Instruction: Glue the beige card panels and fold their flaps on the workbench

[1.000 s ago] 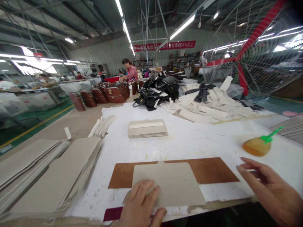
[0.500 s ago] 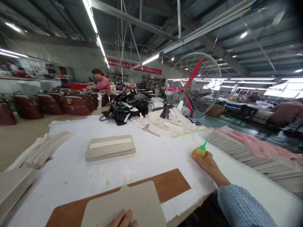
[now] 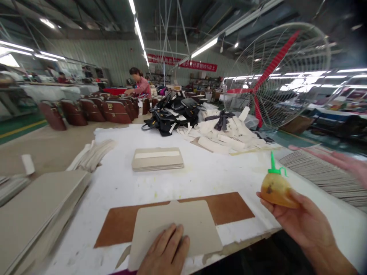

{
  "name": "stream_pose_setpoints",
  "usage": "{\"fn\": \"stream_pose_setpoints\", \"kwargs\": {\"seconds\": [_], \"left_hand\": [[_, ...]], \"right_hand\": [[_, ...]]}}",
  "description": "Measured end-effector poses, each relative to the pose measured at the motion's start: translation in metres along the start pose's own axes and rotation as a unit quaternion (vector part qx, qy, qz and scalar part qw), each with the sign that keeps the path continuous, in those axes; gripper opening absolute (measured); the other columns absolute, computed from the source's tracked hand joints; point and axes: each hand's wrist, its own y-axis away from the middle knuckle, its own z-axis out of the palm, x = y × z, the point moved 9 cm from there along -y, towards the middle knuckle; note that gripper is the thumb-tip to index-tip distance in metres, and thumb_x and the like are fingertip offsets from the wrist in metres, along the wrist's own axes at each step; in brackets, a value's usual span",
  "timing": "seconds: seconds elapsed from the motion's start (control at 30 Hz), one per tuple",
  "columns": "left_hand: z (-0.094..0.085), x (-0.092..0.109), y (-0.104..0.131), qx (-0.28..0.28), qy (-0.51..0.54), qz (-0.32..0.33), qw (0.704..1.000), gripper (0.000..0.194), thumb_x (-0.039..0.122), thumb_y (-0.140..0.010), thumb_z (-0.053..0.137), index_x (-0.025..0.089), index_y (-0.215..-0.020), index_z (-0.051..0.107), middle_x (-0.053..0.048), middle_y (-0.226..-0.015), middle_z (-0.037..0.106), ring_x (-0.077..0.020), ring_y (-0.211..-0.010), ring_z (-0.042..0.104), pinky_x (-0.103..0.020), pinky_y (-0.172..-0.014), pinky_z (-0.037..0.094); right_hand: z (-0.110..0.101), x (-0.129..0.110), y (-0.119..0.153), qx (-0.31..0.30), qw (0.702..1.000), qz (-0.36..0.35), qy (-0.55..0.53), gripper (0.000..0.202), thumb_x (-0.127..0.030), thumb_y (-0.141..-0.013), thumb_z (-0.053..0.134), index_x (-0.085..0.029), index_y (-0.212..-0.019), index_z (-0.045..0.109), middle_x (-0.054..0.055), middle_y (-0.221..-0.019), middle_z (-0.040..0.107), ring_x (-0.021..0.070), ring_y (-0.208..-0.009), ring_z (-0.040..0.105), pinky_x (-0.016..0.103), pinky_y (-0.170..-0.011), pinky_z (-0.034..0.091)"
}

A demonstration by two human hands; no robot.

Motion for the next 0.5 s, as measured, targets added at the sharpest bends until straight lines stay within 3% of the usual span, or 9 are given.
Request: {"fn": "stream_pose_setpoints", "kwargs": {"seconds": [0.1,0.2,0.3,0.4,0.5], "left_hand": [[-0.004,0.005,-0.006,-0.061,0.028,0.024,0.997,0.074,0.056,-0.091,0.082,0.017,-0.149,0.06,-0.015,-0.155,0.064,-0.0333,-0.137,0.063,-0.039,-0.113,0.057],[-0.01,0.006,-0.013,-0.088,0.049,0.017,0.995,0.075,0.056,-0.087,0.084,0.015,-0.146,0.063,-0.017,-0.153,0.065,-0.0355,-0.132,0.067,-0.042,-0.108,0.06],[-0.013,0.007,-0.018,-0.11,0.064,0.0,0.992,0.076,0.056,-0.084,0.088,0.015,-0.143,0.065,-0.018,-0.151,0.066,-0.0385,-0.131,0.069,-0.045,-0.107,0.061],[-0.012,0.008,-0.02,-0.138,0.079,-0.012,0.987,0.078,0.052,-0.082,0.091,0.015,-0.145,0.064,-0.018,-0.154,0.064,-0.0391,-0.134,0.066,-0.046,-0.111,0.059],[-0.012,0.008,-0.021,-0.138,0.089,-0.018,0.986,0.073,0.056,-0.088,0.084,0.014,-0.145,0.065,-0.019,-0.153,0.064,-0.0399,-0.135,0.066,-0.048,-0.11,0.06]], "right_hand": [[-0.004,0.02,0.025,0.052,0.995,0.067,-0.046,0.042,-0.069,-0.094,0.068,-0.033,-0.114,0.076,0.006,-0.15,0.064,0.0255,-0.09,0.075,0.034,-0.068,0.065],[-0.003,0.041,0.045,0.072,0.985,0.144,-0.066,0.047,-0.074,-0.092,0.068,-0.033,-0.112,0.078,0.007,-0.15,0.065,0.0284,-0.09,0.077,0.038,-0.068,0.068],[0.003,0.057,0.065,0.067,0.973,0.212,-0.068,0.057,-0.076,-0.084,0.075,-0.031,-0.119,0.075,0.013,-0.141,0.071,0.033,-0.096,0.078,0.034,-0.065,0.068],[0.014,0.057,0.074,0.026,0.981,0.19,-0.031,0.081,-0.065,-0.056,0.098,-0.029,-0.124,0.072,0.015,-0.133,0.074,0.0341,-0.096,0.077,0.032,-0.065,0.067],[0.023,0.051,0.074,-0.033,0.987,0.144,0.065,0.089,-0.058,-0.047,0.106,-0.03,-0.123,0.069,0.014,-0.117,0.078,0.031,-0.091,0.075,0.029,-0.069,0.067]]}}
